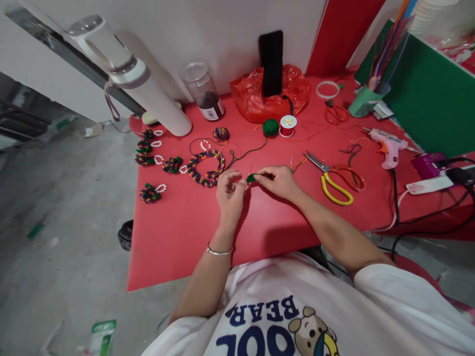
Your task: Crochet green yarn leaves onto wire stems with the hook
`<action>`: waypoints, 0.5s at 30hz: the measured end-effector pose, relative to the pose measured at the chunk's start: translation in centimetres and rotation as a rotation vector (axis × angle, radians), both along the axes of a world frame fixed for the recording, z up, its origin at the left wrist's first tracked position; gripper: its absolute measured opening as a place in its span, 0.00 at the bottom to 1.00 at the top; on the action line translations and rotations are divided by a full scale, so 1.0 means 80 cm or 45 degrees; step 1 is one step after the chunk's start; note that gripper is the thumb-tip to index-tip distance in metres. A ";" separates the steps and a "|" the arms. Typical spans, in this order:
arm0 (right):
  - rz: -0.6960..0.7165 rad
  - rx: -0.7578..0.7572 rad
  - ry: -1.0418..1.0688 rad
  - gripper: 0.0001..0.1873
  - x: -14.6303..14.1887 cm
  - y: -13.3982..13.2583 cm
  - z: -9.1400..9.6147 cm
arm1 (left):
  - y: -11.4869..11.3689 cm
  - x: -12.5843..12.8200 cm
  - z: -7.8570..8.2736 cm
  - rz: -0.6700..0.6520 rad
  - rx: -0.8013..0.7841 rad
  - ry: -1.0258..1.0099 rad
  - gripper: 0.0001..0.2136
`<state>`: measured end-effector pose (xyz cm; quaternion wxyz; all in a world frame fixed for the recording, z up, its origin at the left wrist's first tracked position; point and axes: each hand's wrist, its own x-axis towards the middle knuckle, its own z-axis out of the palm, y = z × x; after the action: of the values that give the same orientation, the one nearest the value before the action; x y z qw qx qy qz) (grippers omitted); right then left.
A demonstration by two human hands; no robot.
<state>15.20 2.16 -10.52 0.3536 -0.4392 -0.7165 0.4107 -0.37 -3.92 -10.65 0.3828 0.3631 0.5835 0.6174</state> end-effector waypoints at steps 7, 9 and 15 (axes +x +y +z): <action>0.006 0.059 0.054 0.12 0.001 -0.001 0.003 | 0.001 0.007 -0.001 -0.216 -0.102 -0.081 0.13; 0.045 0.007 0.100 0.15 0.003 -0.001 0.005 | 0.002 0.007 0.001 -0.224 -0.138 -0.211 0.14; 0.333 0.142 0.041 0.20 0.000 0.003 -0.011 | 0.004 0.000 0.012 -0.213 -0.134 -0.552 0.18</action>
<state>15.20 2.41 -11.42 0.3325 -0.3152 -0.7834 0.4200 -0.35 -3.57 -9.68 0.5673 0.2486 0.4869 0.6158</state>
